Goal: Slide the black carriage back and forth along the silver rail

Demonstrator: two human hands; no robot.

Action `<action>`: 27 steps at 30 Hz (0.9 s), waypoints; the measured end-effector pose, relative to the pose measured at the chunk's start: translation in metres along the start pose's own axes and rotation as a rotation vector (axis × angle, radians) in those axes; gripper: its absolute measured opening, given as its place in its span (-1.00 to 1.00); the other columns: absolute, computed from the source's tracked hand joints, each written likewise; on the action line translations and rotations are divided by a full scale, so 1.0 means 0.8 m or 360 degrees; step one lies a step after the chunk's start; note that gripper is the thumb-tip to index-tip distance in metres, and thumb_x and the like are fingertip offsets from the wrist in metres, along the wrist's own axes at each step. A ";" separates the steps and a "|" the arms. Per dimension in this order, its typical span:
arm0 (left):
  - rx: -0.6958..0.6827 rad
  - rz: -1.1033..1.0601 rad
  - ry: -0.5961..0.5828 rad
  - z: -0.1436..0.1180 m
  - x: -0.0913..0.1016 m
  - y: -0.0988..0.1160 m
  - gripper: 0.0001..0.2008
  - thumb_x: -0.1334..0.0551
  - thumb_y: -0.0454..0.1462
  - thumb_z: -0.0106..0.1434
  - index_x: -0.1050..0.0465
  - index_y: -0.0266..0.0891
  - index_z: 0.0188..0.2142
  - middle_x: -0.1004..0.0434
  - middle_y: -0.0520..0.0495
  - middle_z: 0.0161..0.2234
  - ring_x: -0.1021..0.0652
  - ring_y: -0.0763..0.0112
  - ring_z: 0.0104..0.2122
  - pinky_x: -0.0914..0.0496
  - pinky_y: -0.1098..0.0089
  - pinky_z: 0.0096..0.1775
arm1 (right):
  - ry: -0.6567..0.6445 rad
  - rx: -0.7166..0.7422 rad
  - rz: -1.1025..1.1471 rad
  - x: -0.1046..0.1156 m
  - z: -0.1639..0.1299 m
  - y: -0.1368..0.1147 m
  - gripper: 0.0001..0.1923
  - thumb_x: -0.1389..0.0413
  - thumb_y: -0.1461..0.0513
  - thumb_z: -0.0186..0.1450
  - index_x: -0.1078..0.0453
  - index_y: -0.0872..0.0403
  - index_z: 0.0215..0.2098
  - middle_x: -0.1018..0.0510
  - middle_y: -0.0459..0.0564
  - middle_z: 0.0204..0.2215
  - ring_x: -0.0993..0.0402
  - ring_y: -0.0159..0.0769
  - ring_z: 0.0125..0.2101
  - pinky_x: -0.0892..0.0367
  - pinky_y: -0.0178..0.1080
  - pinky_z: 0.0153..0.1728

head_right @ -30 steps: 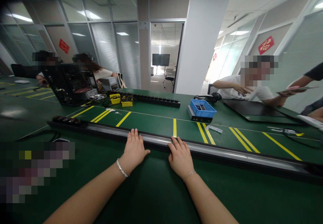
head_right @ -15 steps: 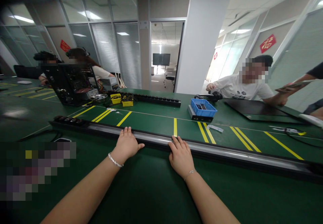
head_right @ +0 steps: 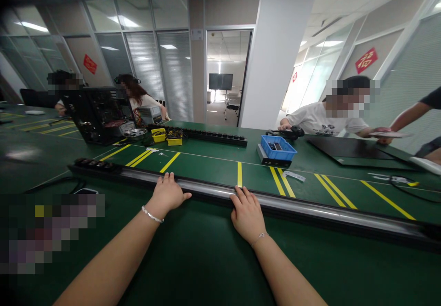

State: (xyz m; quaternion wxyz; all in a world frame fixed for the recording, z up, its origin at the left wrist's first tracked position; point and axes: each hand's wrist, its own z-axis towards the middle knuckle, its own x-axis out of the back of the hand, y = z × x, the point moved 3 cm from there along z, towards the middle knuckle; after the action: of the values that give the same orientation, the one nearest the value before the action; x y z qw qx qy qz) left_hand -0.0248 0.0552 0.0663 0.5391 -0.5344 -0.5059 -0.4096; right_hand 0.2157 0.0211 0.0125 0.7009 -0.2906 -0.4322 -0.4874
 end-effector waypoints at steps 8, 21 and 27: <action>0.0000 -0.0003 0.0007 0.004 -0.004 -0.002 -0.31 -0.08 0.12 0.12 -0.38 -0.32 0.05 0.03 -0.33 0.25 -0.02 -0.06 0.23 0.06 0.04 0.15 | 0.0002 -0.0017 -0.0010 0.000 0.000 0.000 -0.59 0.04 0.31 0.16 -0.33 0.02 -0.02 -0.25 0.01 0.16 -0.03 -0.15 0.18 -0.01 -0.05 0.11; 0.0155 0.0083 -0.0115 0.015 -0.002 -0.032 -0.25 -0.08 0.14 0.11 -0.30 -0.36 0.11 0.10 -0.39 0.26 0.02 -0.10 0.24 0.06 0.01 0.15 | -0.0012 -0.0026 -0.0025 0.002 0.000 -0.001 -0.60 0.04 0.30 0.17 -0.34 0.01 -0.03 -0.26 0.00 0.15 -0.04 -0.14 0.17 -0.04 -0.06 0.08; 0.0107 -0.0031 -0.0177 0.021 0.000 -0.043 -0.19 0.07 0.24 0.10 -0.33 -0.30 0.10 0.07 -0.32 0.27 0.03 -0.10 0.24 0.02 -0.04 0.13 | -0.0011 -0.0028 -0.0031 0.002 0.001 -0.002 -0.61 0.04 0.30 0.16 -0.35 0.00 -0.04 -0.26 0.01 0.15 -0.05 -0.14 0.17 -0.05 -0.06 0.06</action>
State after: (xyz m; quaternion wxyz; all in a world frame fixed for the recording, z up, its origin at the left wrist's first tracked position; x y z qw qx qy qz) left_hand -0.0601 0.0682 0.0701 0.5237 -0.5330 -0.5538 -0.3673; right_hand 0.2142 0.0208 0.0142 0.6919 -0.2942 -0.4333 -0.4970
